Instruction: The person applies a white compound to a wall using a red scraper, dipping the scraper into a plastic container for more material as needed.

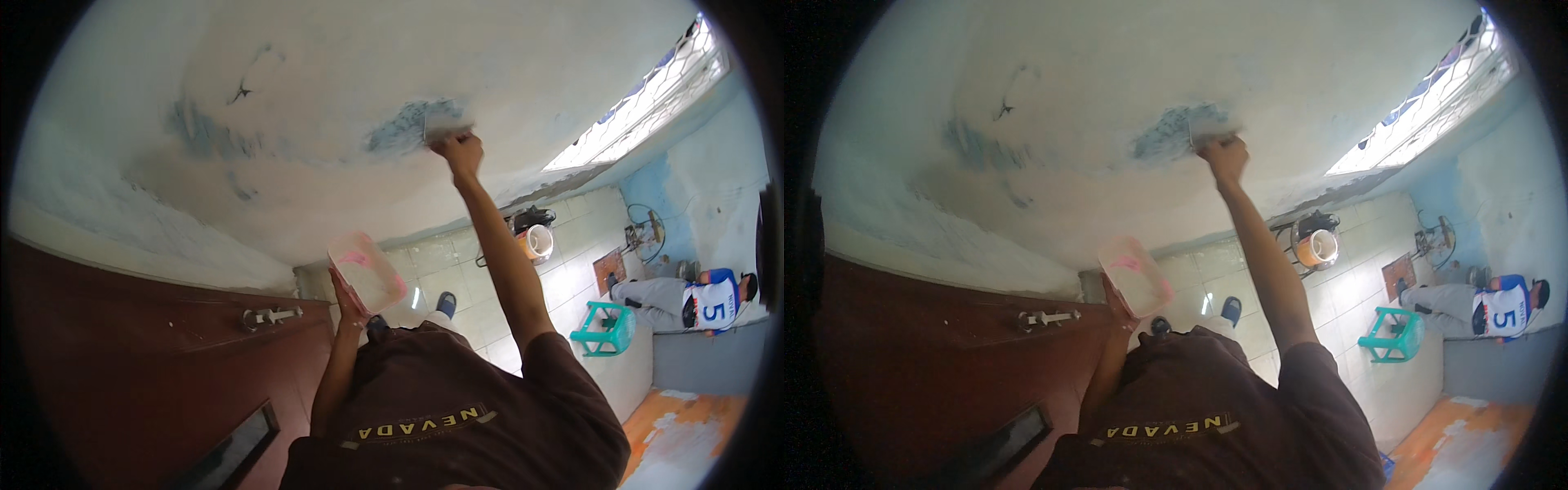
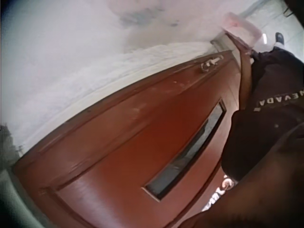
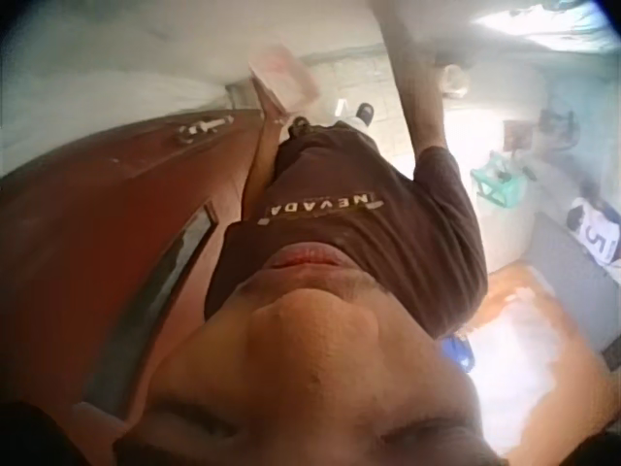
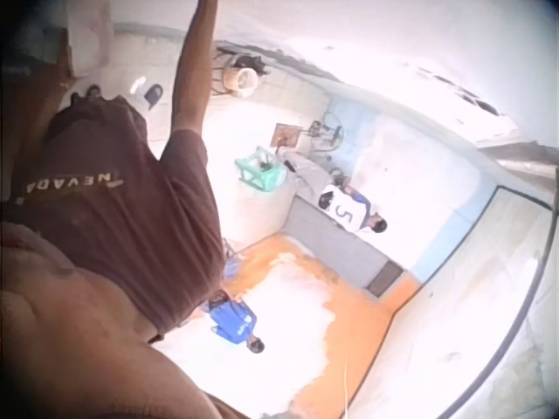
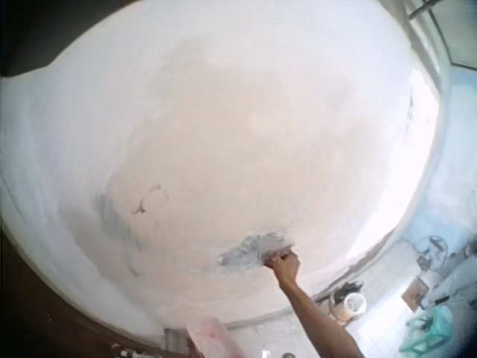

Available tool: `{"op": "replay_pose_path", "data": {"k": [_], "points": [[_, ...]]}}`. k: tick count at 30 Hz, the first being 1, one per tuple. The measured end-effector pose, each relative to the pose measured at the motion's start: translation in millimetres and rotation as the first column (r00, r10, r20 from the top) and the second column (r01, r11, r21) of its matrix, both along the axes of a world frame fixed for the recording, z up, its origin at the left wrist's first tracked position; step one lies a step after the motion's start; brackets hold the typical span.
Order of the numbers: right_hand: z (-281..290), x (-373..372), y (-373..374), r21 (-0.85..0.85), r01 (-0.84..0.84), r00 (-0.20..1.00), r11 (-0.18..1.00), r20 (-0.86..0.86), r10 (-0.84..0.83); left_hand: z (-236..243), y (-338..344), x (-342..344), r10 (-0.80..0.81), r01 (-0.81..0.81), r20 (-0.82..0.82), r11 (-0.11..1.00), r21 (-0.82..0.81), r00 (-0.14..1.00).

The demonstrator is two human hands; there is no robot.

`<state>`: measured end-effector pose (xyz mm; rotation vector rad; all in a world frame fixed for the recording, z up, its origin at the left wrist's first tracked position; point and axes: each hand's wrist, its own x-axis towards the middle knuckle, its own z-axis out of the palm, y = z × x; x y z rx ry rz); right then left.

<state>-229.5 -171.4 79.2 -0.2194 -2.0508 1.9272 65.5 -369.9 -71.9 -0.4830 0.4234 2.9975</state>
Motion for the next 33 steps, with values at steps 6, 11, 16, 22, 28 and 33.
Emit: {"op": "replay_pose_path", "data": {"k": [6, 11, 16, 22, 28, 33], "points": [[102.4, 93.9, -113.7, 0.251, -0.068, 0.956, 0.966, -0.260, 0.135, -14.7, -18.0, 9.1, -0.045, 0.046, 0.011, 0.998, -0.032, 0.999], [39.4, 105.2, -50.5, 0.301, -0.088, 0.865, 0.950, -0.450, 0.223, 9.9, -8.9, -0.6, -0.050, 0.054, 0.086, 0.997, -0.056, 0.995], [-25.2, 31.5, 17.3, 0.239, 0.148, 0.988, 0.960, -0.079, -0.133, 12.8, -8.5, 0.9, -0.128, 0.131, 0.044, 0.990, -0.059, 0.991], [49.4, 63.3, -142.0, 0.314, 0.218, 0.916, 0.924, -0.393, -0.083, 0.8, -14.1, 1.2, -0.069, 0.069, -0.007, 0.996, -0.061, 0.998], [18.4, 120.8, -101.6, 0.197, -0.162, 0.922, 0.967, -0.319, 0.219, -8.7, -11.6, 0.0, -0.036, 0.040, 0.055, 0.996, -0.078, 0.998], [-55.2, 35.1, 25.7, 0.425, 0.483, 0.874, 0.766, -0.178, -0.452, 16.9, -5.7, 2.8, -0.021, 0.038, 0.076, 0.970, -0.240, 0.997]]}}
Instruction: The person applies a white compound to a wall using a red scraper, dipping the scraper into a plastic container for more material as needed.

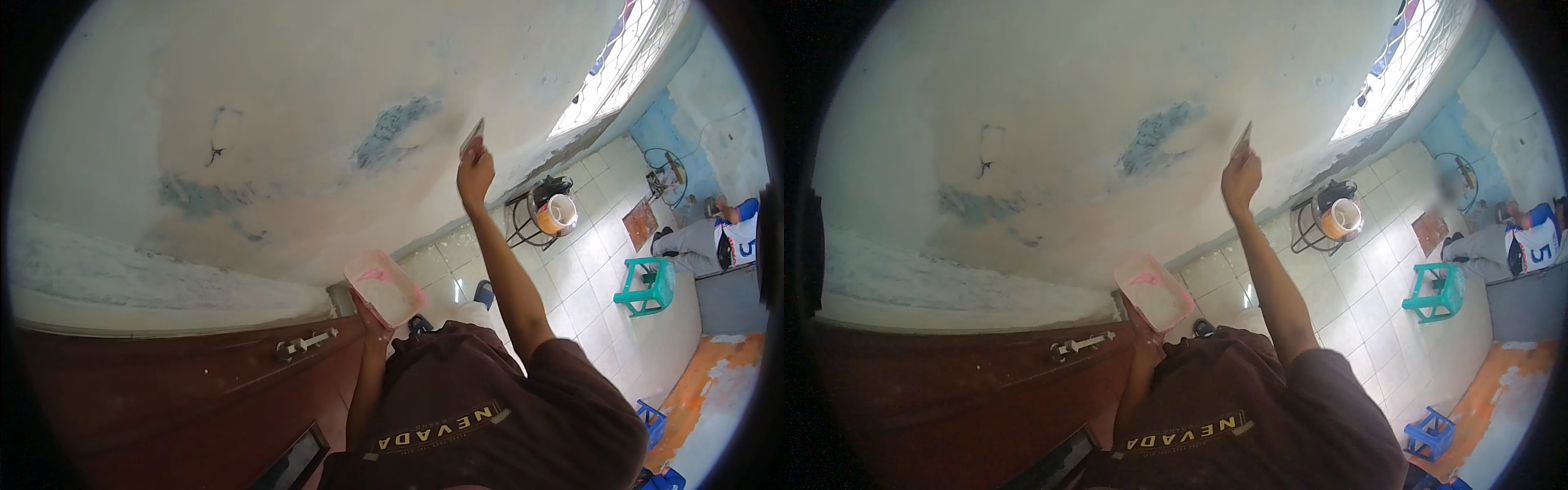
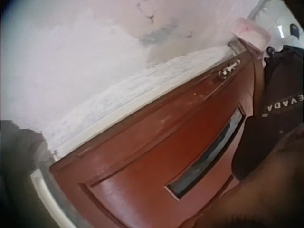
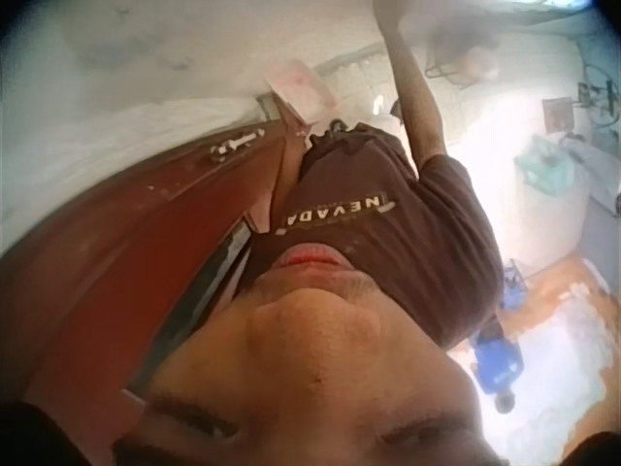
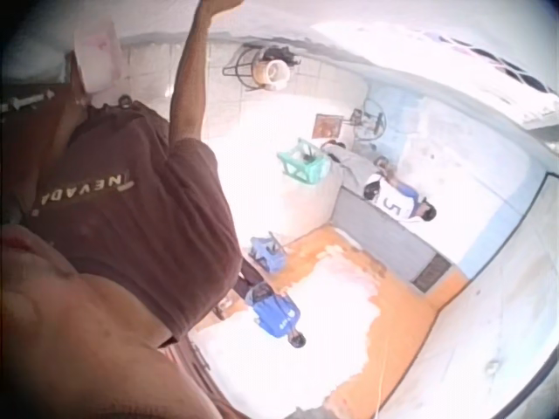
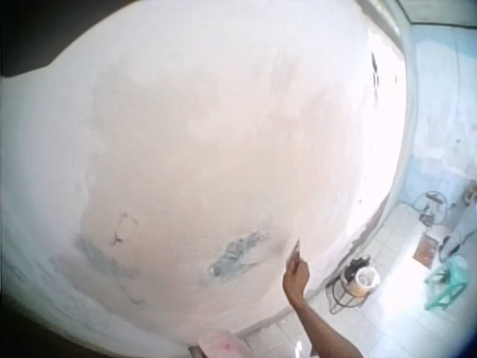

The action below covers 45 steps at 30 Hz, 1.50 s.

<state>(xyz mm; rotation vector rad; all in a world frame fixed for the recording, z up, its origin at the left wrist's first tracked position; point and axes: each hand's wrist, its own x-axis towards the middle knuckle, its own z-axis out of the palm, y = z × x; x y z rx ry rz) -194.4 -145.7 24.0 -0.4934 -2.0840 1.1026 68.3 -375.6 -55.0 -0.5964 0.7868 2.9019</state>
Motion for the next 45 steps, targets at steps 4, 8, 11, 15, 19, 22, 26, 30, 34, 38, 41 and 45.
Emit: {"op": "replay_pose_path", "data": {"k": [4, 8, 11, 15, 19, 22, 26, 30, 34, 38, 41, 45], "points": [[50.6, -25.3, -70.5, -0.075, -0.072, 0.983, 0.995, -0.176, 0.058, 20.8, -4.6, 6.1, 0.015, -0.015, -0.001, 1.000, 0.000, 1.000], [100.1, 47.3, -169.2, 0.029, -0.417, 0.859, 0.908, -0.315, 0.405, 21.3, -6.4, -0.2, -0.014, 0.014, -0.111, 1.000, -0.005, 0.994], [104.0, 81.6, -162.5, 0.136, -0.641, 0.713, 0.755, -0.258, 0.652, 2.8, 0.1, -4.0, -0.029, 0.030, -0.107, 0.999, 0.013, 0.994], [54.4, 65.3, -95.3, 0.042, -0.506, 0.786, 0.862, -0.389, 0.480, -22.9, -8.5, -6.2, -0.056, 0.062, -0.053, 0.992, 0.108, 0.997], [36.3, 1.4, -34.6, -0.026, -0.061, 0.980, 0.998, -0.190, 0.055, -11.0, -3.3, -3.3, -0.057, 0.058, -0.009, 0.994, 0.090, 0.998], [75.4, -21.0, -100.4, 0.006, -0.121, 0.978, 0.993, -0.169, 0.121, 7.7, -1.4, 3.6, -0.030, 0.011, -0.158, 0.992, -0.122, 0.987], [141.1, 41.0, -196.2, 0.138, -0.377, 0.811, 0.916, -0.429, 0.398, -22.2, -11.4, -2.4, -0.016, 0.016, -0.164, 1.000, -0.002, 0.986], [125.7, 81.2, -177.7, 0.174, -0.614, 0.712, 0.770, -0.298, 0.635, -10.9, -7.5, -1.8, 0.008, -0.005, -0.043, 0.998, 0.069, 0.999], [72.7, 64.3, -97.1, 0.110, -0.416, 0.819, 0.903, -0.387, 0.425, -6.1, -2.7, -4.1, 0.037, -0.036, -0.012, 0.996, 0.077, 0.999], [64.1, -5.4, -39.0, 0.039, -0.108, 0.932, 0.993, -0.343, 0.115, -0.6, 1.0, 0.6, 0.022, -0.023, 0.020, 0.996, 0.083, 1.000], [86.8, -4.4, -99.7, 0.103, -0.144, 0.961, 0.984, -0.223, 0.164, 24.1, 1.6, 5.3, 0.016, -0.016, -0.004, 1.000, 0.027, 1.000], [79.7, 58.4, -198.6, 0.353, -0.395, 0.820, 0.848, -0.280, 0.498, -17.0, -12.5, 9.8, 0.022, -0.019, -0.024, 0.992, 0.127, 0.999]]}}
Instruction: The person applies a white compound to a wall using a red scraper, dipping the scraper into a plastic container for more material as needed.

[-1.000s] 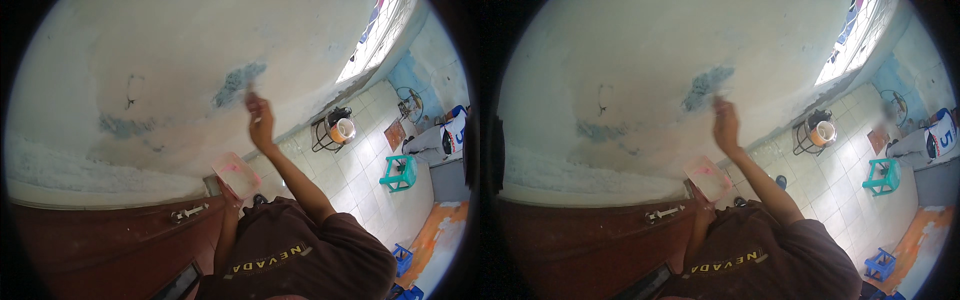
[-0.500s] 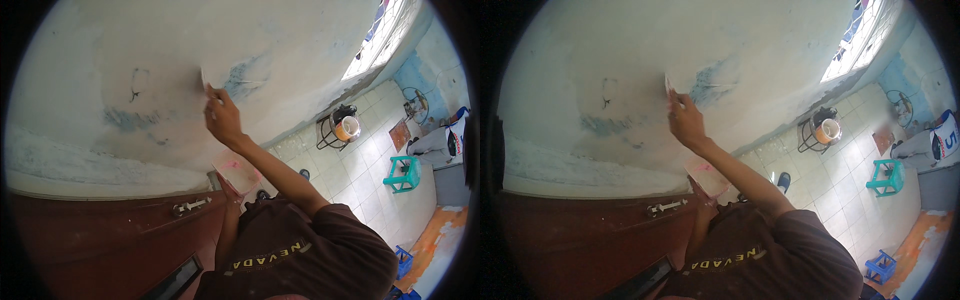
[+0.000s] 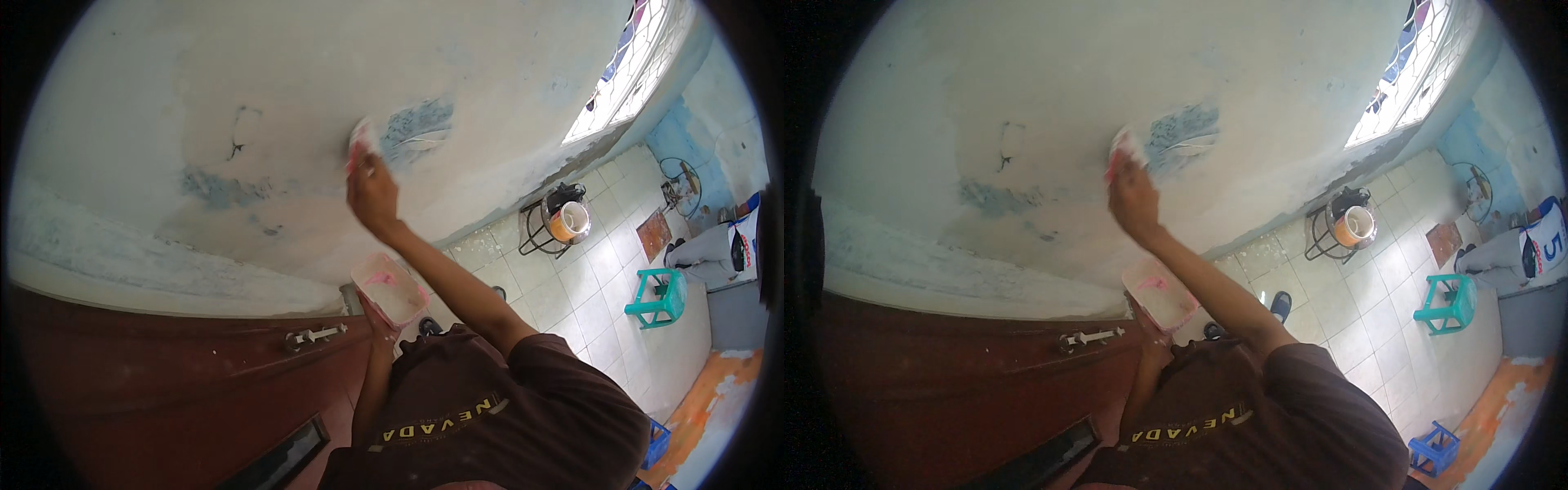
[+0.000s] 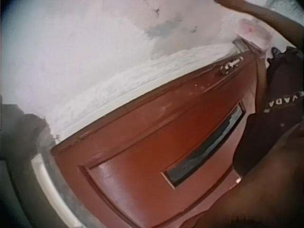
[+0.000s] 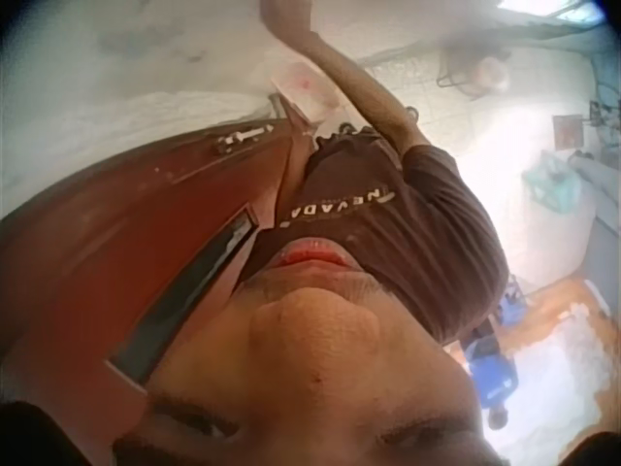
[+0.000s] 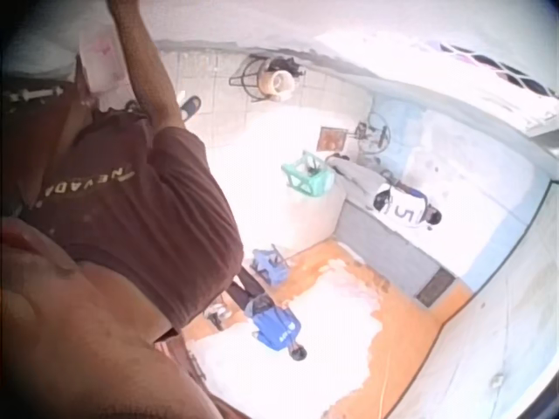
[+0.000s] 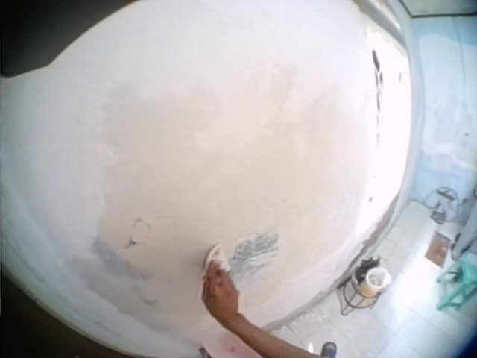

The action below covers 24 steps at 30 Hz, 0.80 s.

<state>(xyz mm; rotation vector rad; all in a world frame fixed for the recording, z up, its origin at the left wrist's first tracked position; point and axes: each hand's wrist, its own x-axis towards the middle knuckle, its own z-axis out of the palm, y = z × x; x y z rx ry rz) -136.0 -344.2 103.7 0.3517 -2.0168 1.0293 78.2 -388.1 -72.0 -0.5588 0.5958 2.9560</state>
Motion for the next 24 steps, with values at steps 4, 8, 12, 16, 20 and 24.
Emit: {"op": "replay_pose_path", "data": {"k": [4, 8, 12, 16, 20, 24], "points": [[-21.2, 34.2, 11.1, -0.072, -0.264, 0.957, 0.962, 0.105, 0.271, -12.2, 2.8, 6.1, -0.005, 0.009, 0.032, 0.993, -0.120, 0.999], [-35.6, 11.0, 90.9, -0.274, 0.106, 0.973, 0.956, 0.228, -0.043, -13.2, -1.5, 13.2, 0.035, -0.031, 0.059, 0.997, -0.066, 0.998], [-60.6, -64.3, 153.4, -0.365, 0.396, 0.872, 0.843, 0.438, -0.221, 22.2, 9.8, 16.3, -0.033, 0.036, -0.032, 0.997, 0.071, 0.999], [22.2, -61.9, 61.5, -0.391, 0.188, 0.932, 0.901, 0.362, -0.037, 25.7, -4.2, 17.4, 0.050, -0.051, -0.016, 0.998, -0.044, 0.999], [101.1, 0.3, 10.5, -0.503, -0.074, 0.946, 0.861, 0.238, 0.220, 11.2, 0.5, 21.4, 0.096, -0.095, 0.000, 0.989, -0.109, 0.995], [74.2, 29.5, 34.2, -0.539, -0.222, 0.914, 0.813, 0.175, 0.366, 11.5, 4.5, 17.9, 0.057, -0.062, -0.065, 0.995, -0.080, 0.996]]}}
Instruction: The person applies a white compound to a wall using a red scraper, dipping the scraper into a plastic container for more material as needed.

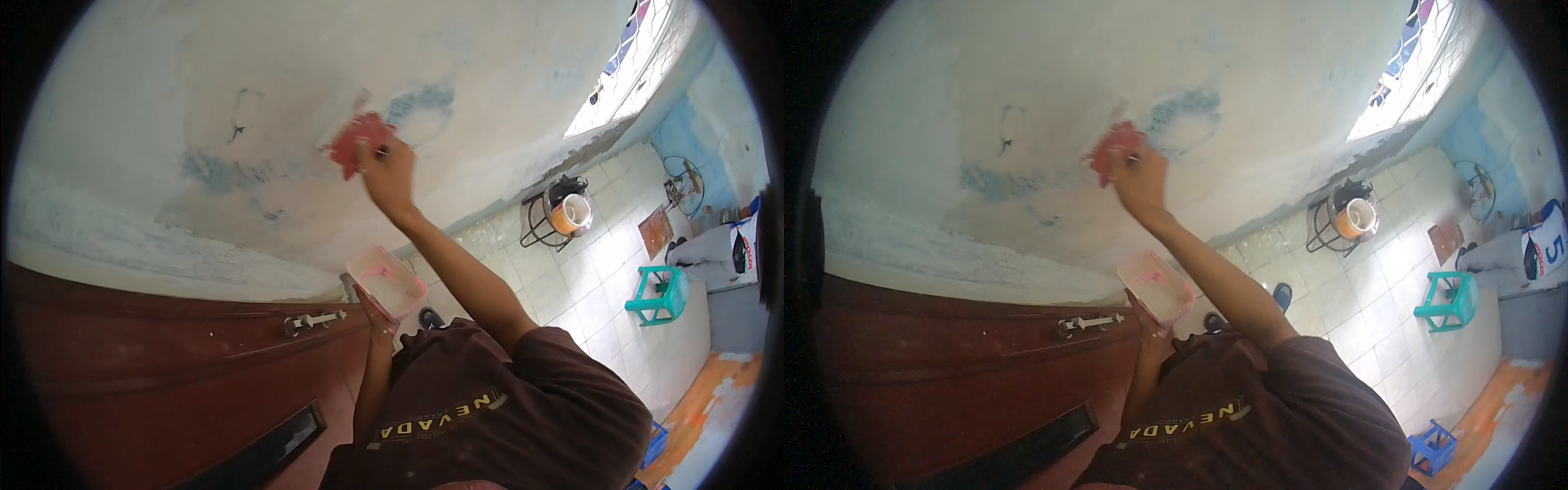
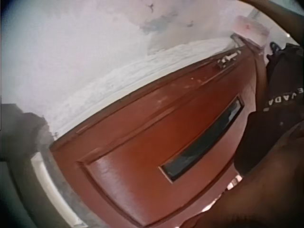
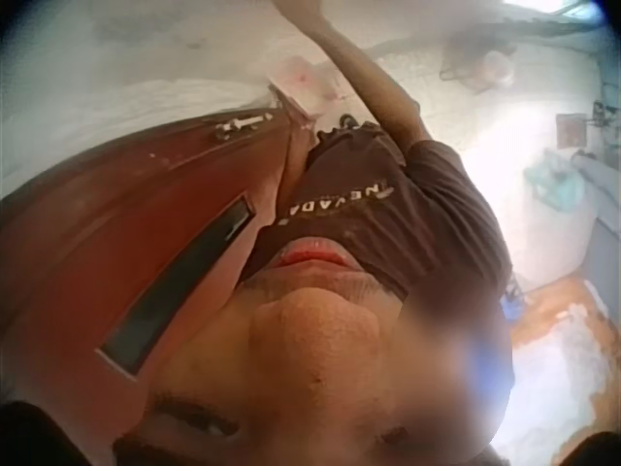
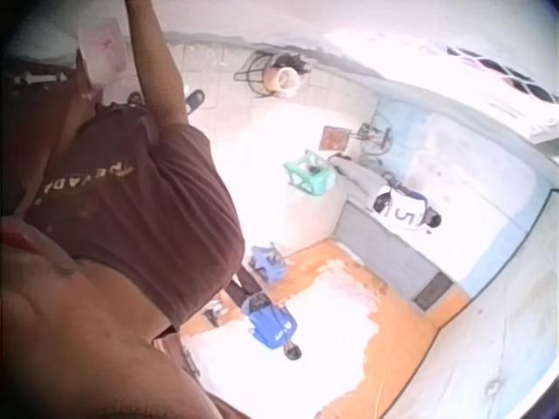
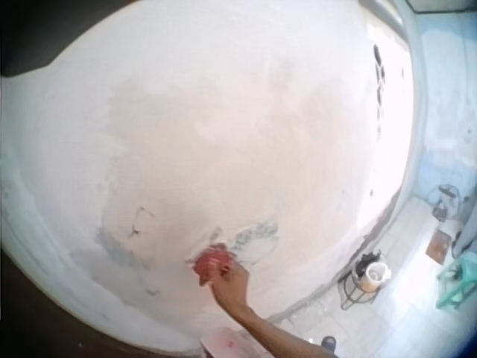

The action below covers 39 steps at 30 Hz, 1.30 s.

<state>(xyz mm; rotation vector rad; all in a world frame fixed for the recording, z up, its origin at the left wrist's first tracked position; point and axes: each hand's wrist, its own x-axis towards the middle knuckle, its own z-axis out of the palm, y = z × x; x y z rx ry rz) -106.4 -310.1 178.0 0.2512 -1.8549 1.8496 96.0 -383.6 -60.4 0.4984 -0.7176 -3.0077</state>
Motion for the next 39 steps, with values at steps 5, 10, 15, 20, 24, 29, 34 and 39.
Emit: {"op": "replay_pose_path", "data": {"k": [5, 10, 15, 20, 24, 29, 34, 39], "points": [[-85.4, -22.3, 79.6, -0.572, -0.094, 0.810, 0.815, 0.432, 0.397, -2.1, 1.5, 0.2, 0.074, -0.075, 0.016, 0.995, 0.060, 0.997], [-101.7, -143.0, 121.4, -0.868, -0.122, 0.649, 0.481, 0.297, 0.701, -24.6, 4.5, -10.4, -0.035, 0.036, -0.130, 0.999, 0.005, 0.991], [79.1, -133.9, 141.8, -0.895, -0.247, 0.693, 0.372, 0.105, 0.713, -19.2, -6.4, -8.0, -0.016, 0.017, -0.007, 0.985, 0.174, 1.000], [57.8, -88.4, 180.6, -0.793, -0.329, 0.837, 0.513, 0.007, 0.547, -17.4, -3.3, -8.9, 0.007, -0.009, 0.010, 0.992, 0.128, 1.000], [-44.5, -74.0, 173.8, -0.626, -0.241, 0.831, 0.741, 0.262, 0.491, -16.8, -11.3, -8.8, 0.019, -0.020, 0.012, 0.989, 0.150, 1.000], [-79.6, -135.8, 153.2, -0.666, -0.199, 0.709, 0.719, 0.409, 0.575, -22.6, -22.0, -12.5, 0.016, -0.013, -0.029, 0.992, 0.125, 0.999], [105.4, -132.3, 145.2, -0.660, -0.377, 0.762, 0.650, 0.177, 0.623, -18.7, -21.4, -12.3, 0.050, -0.038, -0.080, 0.989, 0.144, 0.996], [105.1, -89.0, 172.0, -0.596, -0.438, 0.823, 0.673, 0.034, 0.567, -18.4, -12.4, -20.3, -0.019, 0.022, -0.029, 0.991, 0.134, 0.999]]}}
